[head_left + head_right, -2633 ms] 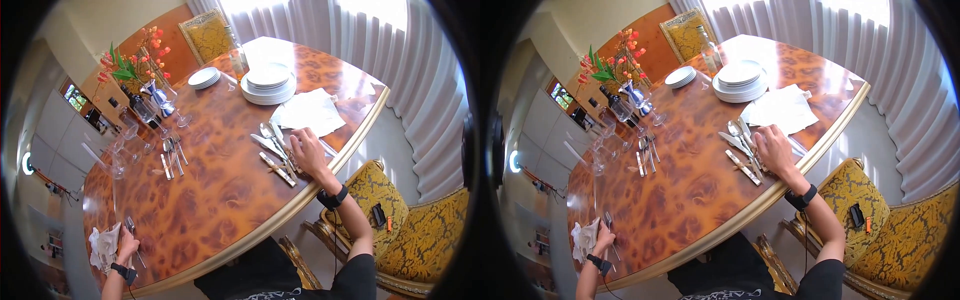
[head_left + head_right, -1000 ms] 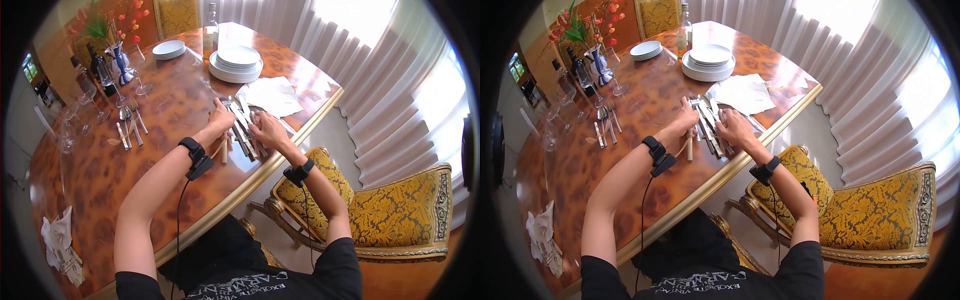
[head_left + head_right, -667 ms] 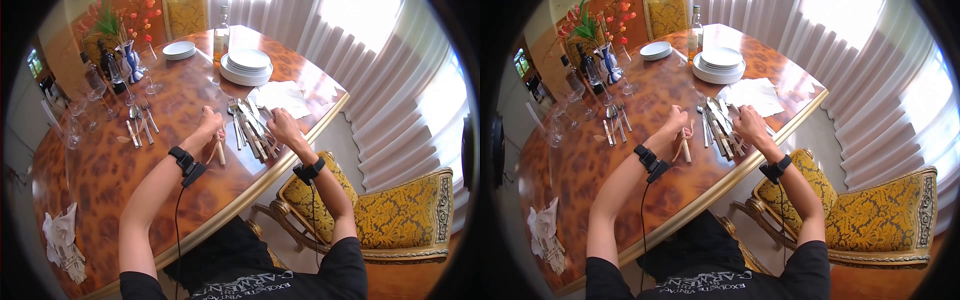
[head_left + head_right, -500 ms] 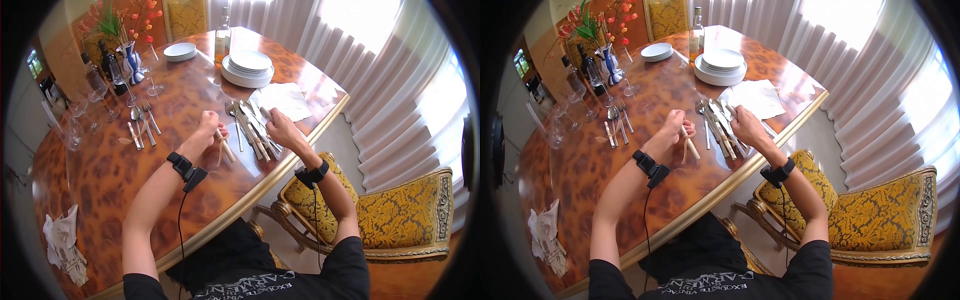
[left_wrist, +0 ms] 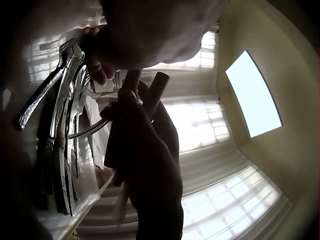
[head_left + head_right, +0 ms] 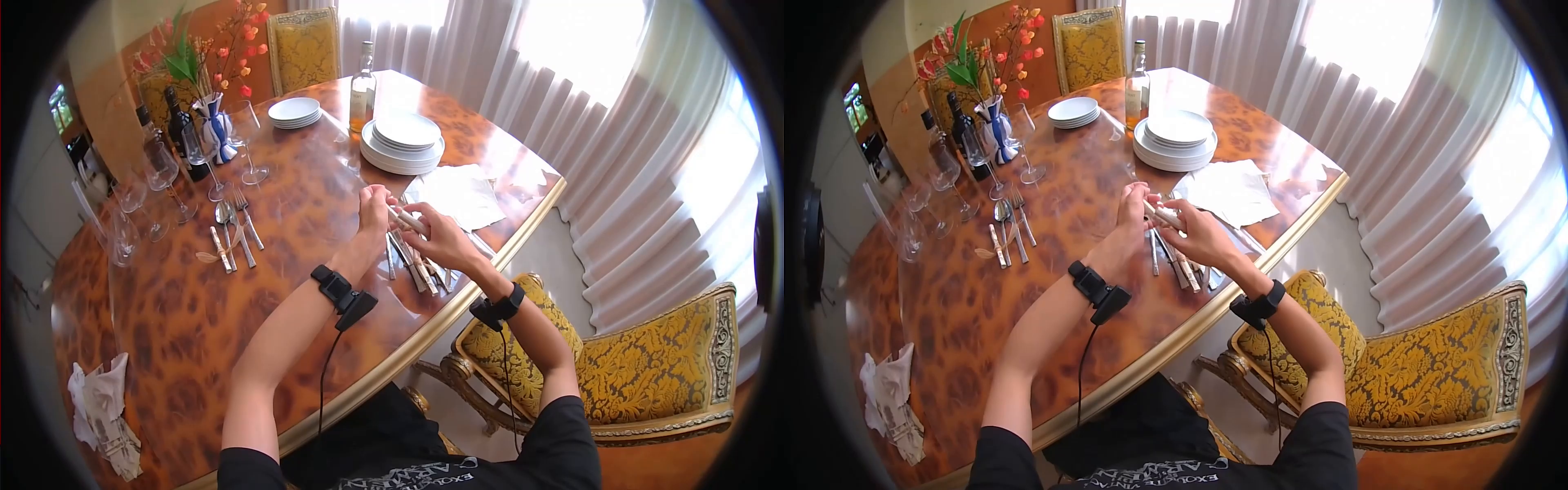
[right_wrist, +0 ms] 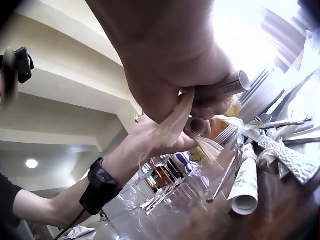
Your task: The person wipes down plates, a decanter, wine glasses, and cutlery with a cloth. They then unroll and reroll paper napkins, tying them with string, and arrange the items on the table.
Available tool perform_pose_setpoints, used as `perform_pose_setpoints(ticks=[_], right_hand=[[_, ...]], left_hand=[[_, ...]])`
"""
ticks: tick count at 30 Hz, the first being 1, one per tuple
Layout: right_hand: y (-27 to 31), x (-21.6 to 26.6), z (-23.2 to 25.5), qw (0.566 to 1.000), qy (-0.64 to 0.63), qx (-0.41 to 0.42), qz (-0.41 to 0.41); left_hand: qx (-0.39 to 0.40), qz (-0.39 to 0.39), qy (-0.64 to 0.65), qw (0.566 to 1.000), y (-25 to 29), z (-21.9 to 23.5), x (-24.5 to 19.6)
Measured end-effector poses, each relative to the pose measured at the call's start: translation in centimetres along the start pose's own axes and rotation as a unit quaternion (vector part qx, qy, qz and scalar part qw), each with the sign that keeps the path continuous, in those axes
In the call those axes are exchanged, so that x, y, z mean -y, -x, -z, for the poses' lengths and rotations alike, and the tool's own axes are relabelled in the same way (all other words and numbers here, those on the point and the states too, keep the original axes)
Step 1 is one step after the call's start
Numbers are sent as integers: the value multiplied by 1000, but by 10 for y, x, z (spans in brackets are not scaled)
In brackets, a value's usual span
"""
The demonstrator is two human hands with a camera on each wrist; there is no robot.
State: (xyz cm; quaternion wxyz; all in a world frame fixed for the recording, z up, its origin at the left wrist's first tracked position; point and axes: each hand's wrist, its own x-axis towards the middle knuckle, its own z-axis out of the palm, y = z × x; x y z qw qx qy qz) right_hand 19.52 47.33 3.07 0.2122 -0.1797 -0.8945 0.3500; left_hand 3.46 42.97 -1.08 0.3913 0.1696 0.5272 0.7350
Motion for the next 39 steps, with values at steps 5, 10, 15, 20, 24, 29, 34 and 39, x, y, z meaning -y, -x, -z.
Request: perform_pose_setpoints(ticks=[5, 10, 15, 20, 24, 29, 34, 39], right_hand=[[-31, -77, 30, 981, 177, -66, -42], [-41, -109, 20, 966, 252, -14, -60], [-36, -80, 14, 964, 258, -15, -67], [-34, -38, 24, 943, 329, 21, -40], [-57, 24, 3, 984, 172, 5, 53], [-123, 70, -89, 978, 83, 163, 100], [-190, 105, -201, 949, 68, 302, -63], [-204, 137, -282, 951, 241, 191, -42]], left_hand=[[-1, 30, -186, 982, 11, 21, 5], [98, 143, -279, 945, 35, 31, 3], [183, 182, -223, 940, 29, 22, 8], [161, 151, -212, 952, 35, 26, 8], [143, 57, -279, 948, 47, 74, -34], [-115, -213, -530, 813, 34, 210, -100], [-137, 85, -376, 912, 27, 303, -133], [-118, 111, -243, 956, 12, 313, -132]])
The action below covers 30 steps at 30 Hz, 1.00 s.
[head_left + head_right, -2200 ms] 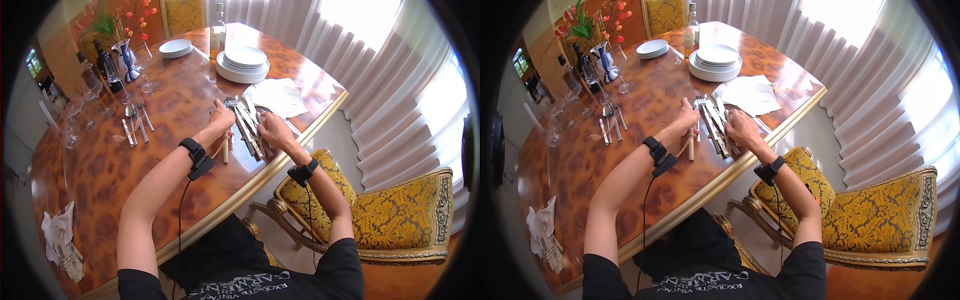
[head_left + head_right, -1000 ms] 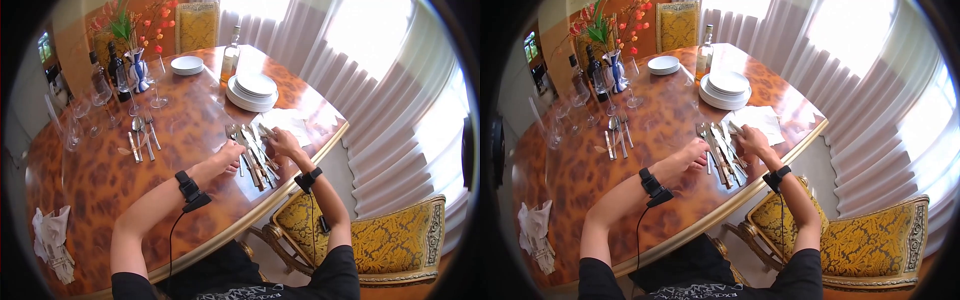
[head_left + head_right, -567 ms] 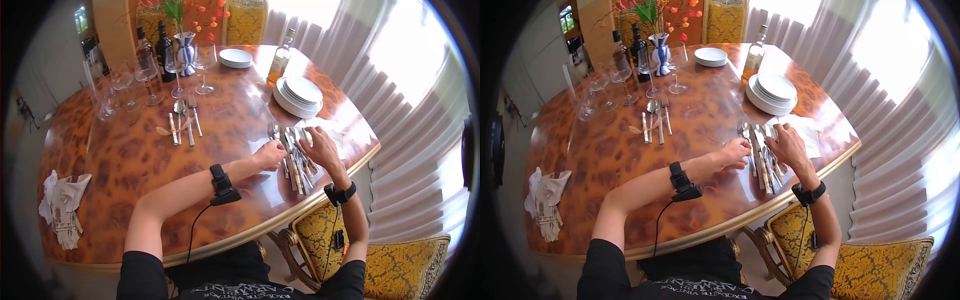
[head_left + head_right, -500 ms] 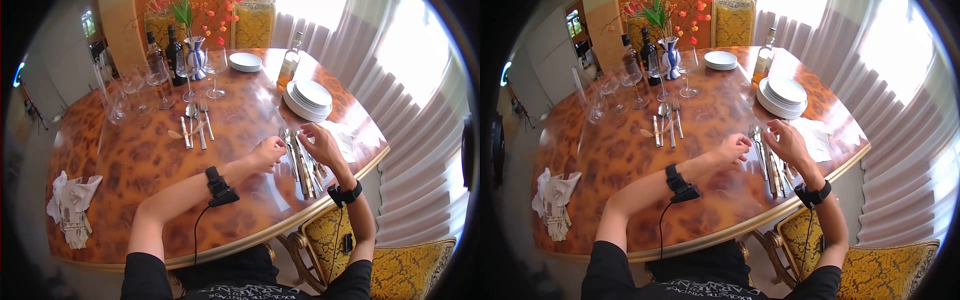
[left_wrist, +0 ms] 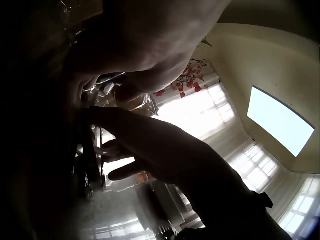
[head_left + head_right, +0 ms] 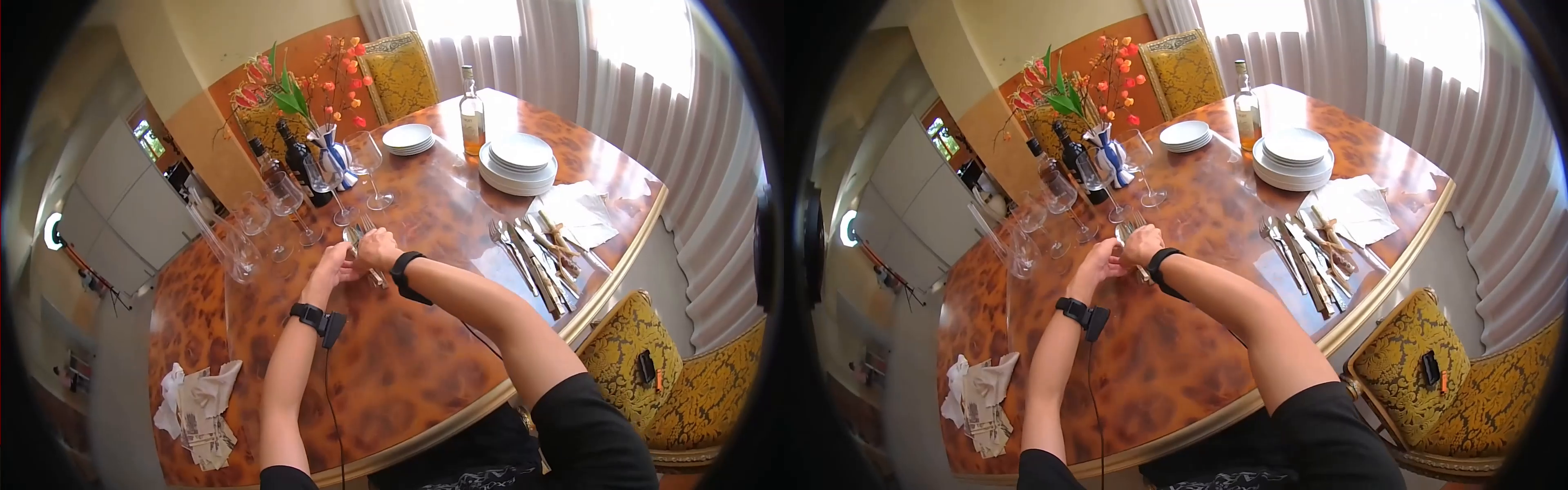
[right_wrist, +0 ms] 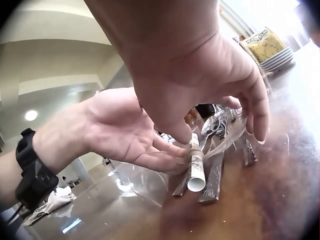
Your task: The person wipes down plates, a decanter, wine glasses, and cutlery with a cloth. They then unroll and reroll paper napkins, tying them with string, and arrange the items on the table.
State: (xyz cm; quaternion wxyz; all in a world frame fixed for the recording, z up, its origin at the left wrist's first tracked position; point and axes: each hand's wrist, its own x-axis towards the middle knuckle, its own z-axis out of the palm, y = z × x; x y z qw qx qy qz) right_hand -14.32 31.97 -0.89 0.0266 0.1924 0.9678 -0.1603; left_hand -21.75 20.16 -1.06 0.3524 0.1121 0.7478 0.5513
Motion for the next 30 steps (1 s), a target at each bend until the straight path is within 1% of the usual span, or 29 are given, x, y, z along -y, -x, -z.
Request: perform_pose_setpoints(ticks=[1, 2, 3, 4, 5, 6, 7, 8, 9, 10, 11, 12, 13, 14, 15, 16, 17, 18, 19, 20, 21, 22, 24, 25, 26, 27, 28, 29, 30], right_hand=[[-12, 11, -9, 1000, 16, -11, -10], [-16, 19, -13, 999, 32, -20, -20], [-18, 21, -17, 999, 31, -17, -21], [-12, 25, -9, 998, 38, -12, -48], [-7, 31, -6, 996, 44, -6, -74], [-16, 35, -17, 997, 40, -4, -73], [-36, 35, -34, 993, 38, -30, -110], [-45, 33, -42, 987, 38, -56, -149], [-36, 31, -35, 989, 16, -55, -135], [-32, 29, -32, 988, 15, -57, -141], [-28, 31, -28, 989, 16, -54, -137], [-23, 30, -25, 990, 16, -51, -133], [-11, 30, -22, 992, 30, -54, -112], [-17, 27, -27, 991, 30, -55, -114], [-25, 27, -32, 991, 46, -47, -113], [-23, 30, -29, 991, 63, -38, -109], [-18, 31, -29, 989, 58, -63, -123], [-16, 31, -27, 990, 57, -61, -116], [-13, 30, -21, 990, 49, -56, -119], [-13, 30, -21, 991, 40, -50, -121], [-11, 30, -23, 987, 39, -86, -130], [-8, 27, -22, 988, 38, -84, -124], [-5, 19, -12, 996, -20, -43, -75], [-2, 20, -3, 994, -39, 1, -101], [-6, 18, -6, 994, -39, 2, -98], [-8, 16, -7, 997, -21, -6, -77], [-9, 13, -11, 998, -3, -13, -56], [0, 8, -9, 998, -26, -34, -41], [6, 6, -5, 998, -28, -33, -42]], left_hand=[[-28, 13, -27, 999, -8, -2, -1], [-57, 26, -53, 997, -4, -9, -9], [-54, 20, -59, 997, 3, -13, -13], [-55, 23, -58, 997, -7, -8, -5], [-11, -56, -55, 997, -25, 3, 8], [33, -135, -53, 989, -34, 11, 17], [-11, -171, -3, 985, -12, -3, 11], [-8, -171, -7, 985, -37, 5, 11], [-42, -106, -189, 975, -85, 18, 11], [-74, -40, -364, 928, -89, 11, -3], [-123, -103, -360, 919, -85, 5, -1], [-119, -107, -362, 918, -80, 3, -1], [-171, -157, -430, 873, -66, -2, -7], [-221, -203, -491, 818, -62, -4, -9], [-174, -186, -462, 850, -58, -3, -14], [-177, -185, -460, 850, -63, -2, -11], [-150, -171, -393, 891, -67, 1, -7], [-124, -156, -322, 926, -71, 4, -3], [-120, -162, -262, 944, -81, 6, 4], [-127, -158, -262, 944, -68, 2, 0], [-91, -120, -196, 969, -56, -3, -5], [-53, -82, -128, 987, -46, -6, -9], [-54, -83, -117, 988, -50, -7, -4], [-39, -99, -79, 991, -51, -11, -1], [-23, -115, -40, 992, -52, -11, 1], [-5, -118, -33, 992, -52, -10, 2], [-6, -116, -34, 993, -44, -11, 1], [4, -99, -12, 995, -35, -13, -1], [14, -83, 11, 996, -25, -16, -4]])
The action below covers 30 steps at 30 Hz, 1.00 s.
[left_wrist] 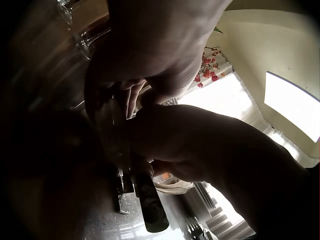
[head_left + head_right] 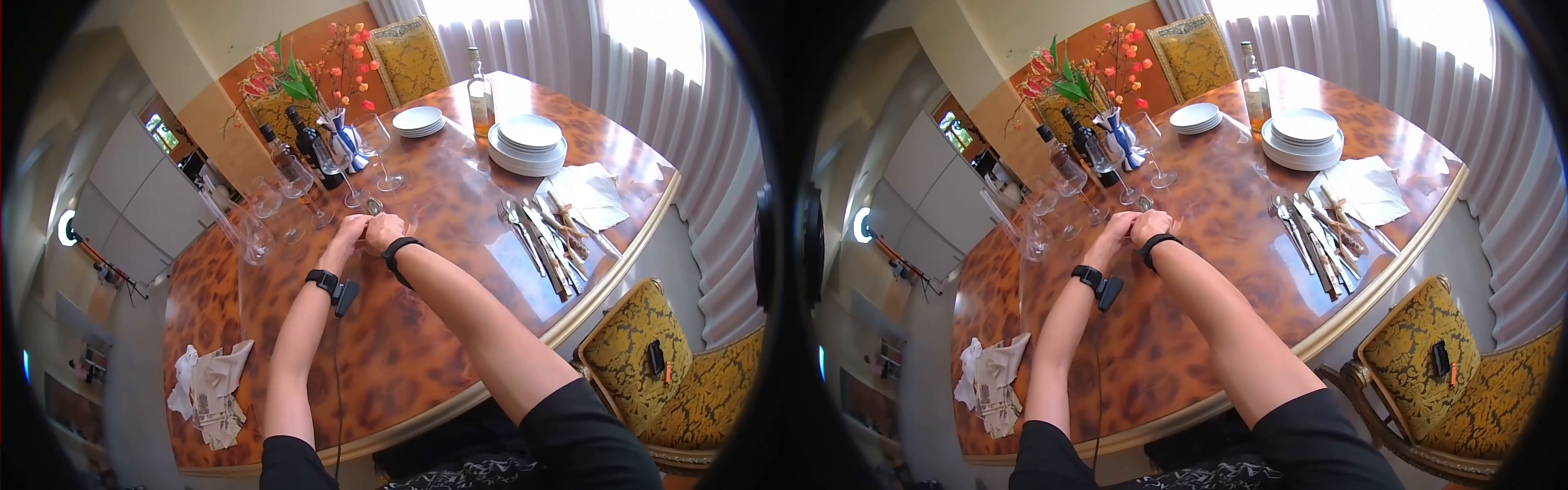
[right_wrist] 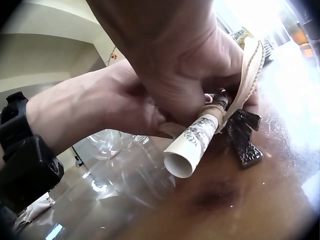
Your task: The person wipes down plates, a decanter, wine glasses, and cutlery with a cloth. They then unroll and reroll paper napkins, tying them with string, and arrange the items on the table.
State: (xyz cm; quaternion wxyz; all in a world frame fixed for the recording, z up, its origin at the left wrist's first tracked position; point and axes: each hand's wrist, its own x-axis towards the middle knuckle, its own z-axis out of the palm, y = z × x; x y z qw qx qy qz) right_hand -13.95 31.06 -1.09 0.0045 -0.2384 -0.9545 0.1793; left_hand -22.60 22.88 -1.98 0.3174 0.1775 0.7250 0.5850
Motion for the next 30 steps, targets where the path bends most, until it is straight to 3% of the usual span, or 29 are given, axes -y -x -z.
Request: perform_pose_setpoints(ticks=[3, 6, 8, 18, 22, 24, 26, 28, 30], right_hand=[[0, -7, -4, 1000, -13, -5, -5], [-4, -8, -14, 997, 64, -44, -26], [20, -14, 8, 998, 31, -26, -38], [-17, -49, -29, 989, 70, -70, 110], [20, -80, 4, 983, -4, -34, 179], [31, -106, 19, 966, -132, -6, 223], [77, -121, 71, 974, -182, 60, 124], [99, -160, 90, 966, -186, -14, 181], [105, -204, 104, 979, -114, -56, 158]], left_hand=[[19, -19, 51, 998, 0, 3, 15], [37, -41, 80, 995, 5, -4, 23], [52, -63, 97, 992, 6, -5, 29], [22, -77, 40, 996, 75, -17, 21], [39, -86, 36, 995, 118, -14, 19], [48, -98, 42, 993, 150, -7, 15], [41, -109, 55, 992, 186, 4, 16], [14, -102, 75, 992, 219, 16, 24], [-3, -88, 90, 992, 240, 27, 33]])
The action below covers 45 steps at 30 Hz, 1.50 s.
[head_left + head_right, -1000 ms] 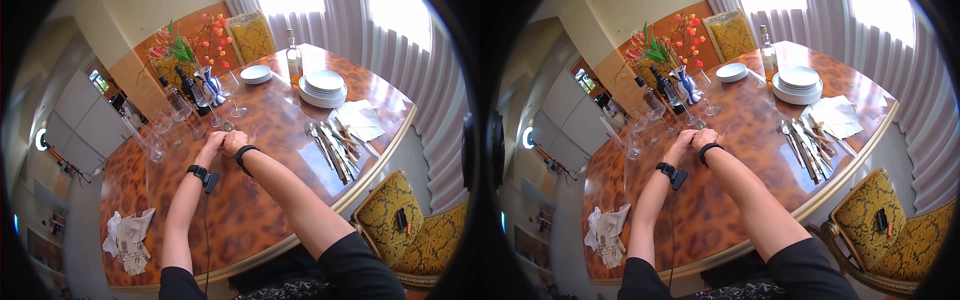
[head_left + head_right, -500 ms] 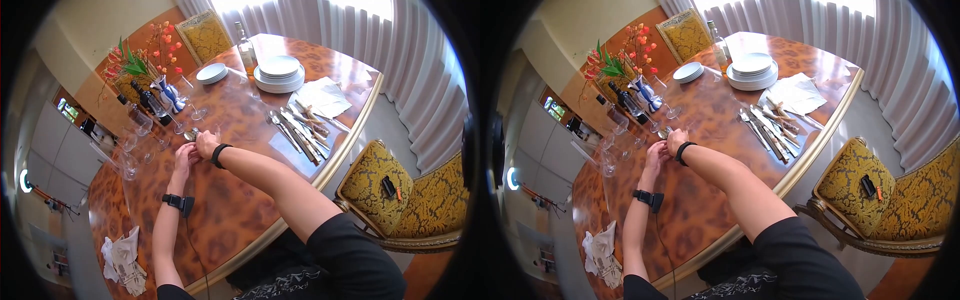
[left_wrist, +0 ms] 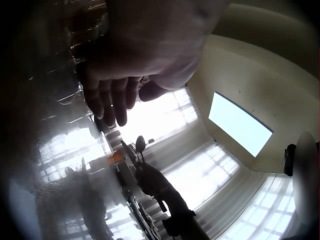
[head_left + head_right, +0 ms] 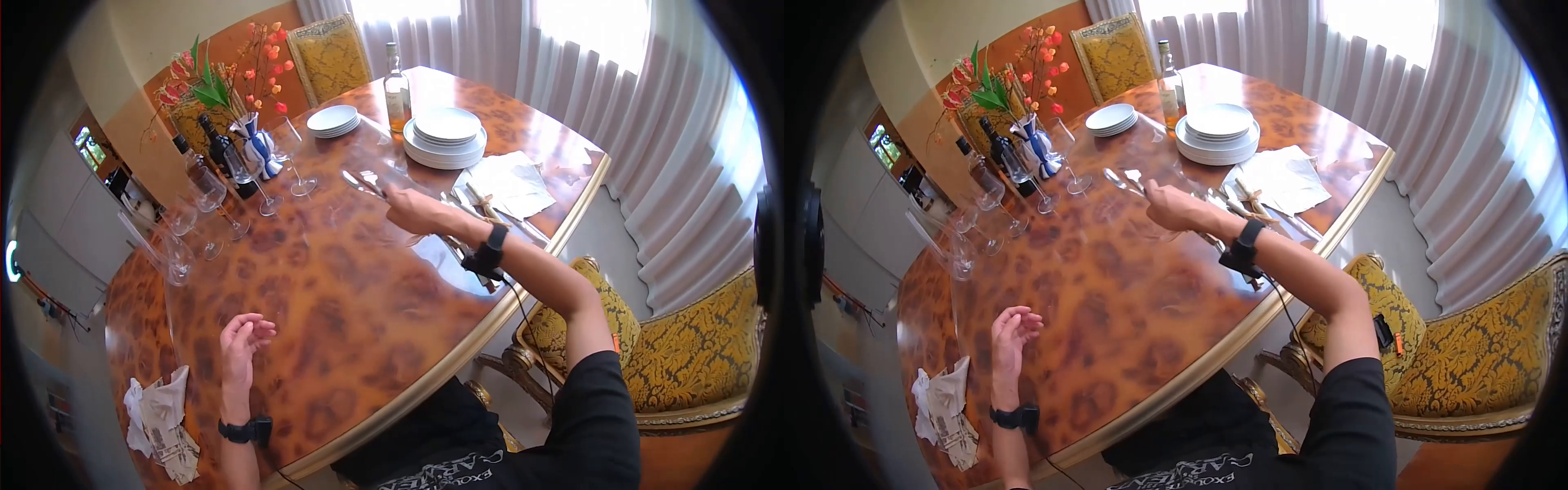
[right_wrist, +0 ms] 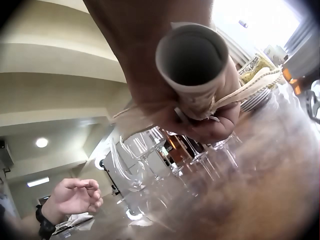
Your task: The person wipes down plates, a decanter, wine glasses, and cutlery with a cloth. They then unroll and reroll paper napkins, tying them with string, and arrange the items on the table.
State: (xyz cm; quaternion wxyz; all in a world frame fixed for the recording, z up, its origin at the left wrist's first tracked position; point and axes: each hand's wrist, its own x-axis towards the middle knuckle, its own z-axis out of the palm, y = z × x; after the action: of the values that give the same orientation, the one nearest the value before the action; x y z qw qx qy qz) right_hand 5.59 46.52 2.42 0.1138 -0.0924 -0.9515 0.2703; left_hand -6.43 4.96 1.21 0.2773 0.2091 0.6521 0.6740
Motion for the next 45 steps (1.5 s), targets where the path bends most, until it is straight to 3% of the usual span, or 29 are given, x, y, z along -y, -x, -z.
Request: perform_pose_setpoints(ticks=[2, 5, 12, 24, 27, 34, 39, 45], right_hand=[[29, -4, 39, 996, 36, -12, -80], [51, -36, 65, 986, 132, -40, -98], [80, -81, 39, 978, 163, -20, -128], [86, -85, 23, 949, 292, -31, -116], [86, -83, 29, 936, 349, 7, -47], [83, -70, 54, 954, 291, 40, -55], [85, -85, 66, 956, 269, 84, -78], [98, -75, 94, 937, 342, 40, -54]], left_hand=[[-46, -27, -31, 998, 14, 11, 7], [-66, -45, -20, 997, 18, 10, 10], [-21, -71, -27, 997, 15, -12, 16], [-53, -66, -29, 996, 28, 8, 27], [-49, -65, -29, 996, 29, 7, 27], [-40, -51, -28, 997, 30, 5, 26], [-37, -45, -28, 998, 30, 3, 25], [-29, -35, -21, 999, 27, 4, 29]])
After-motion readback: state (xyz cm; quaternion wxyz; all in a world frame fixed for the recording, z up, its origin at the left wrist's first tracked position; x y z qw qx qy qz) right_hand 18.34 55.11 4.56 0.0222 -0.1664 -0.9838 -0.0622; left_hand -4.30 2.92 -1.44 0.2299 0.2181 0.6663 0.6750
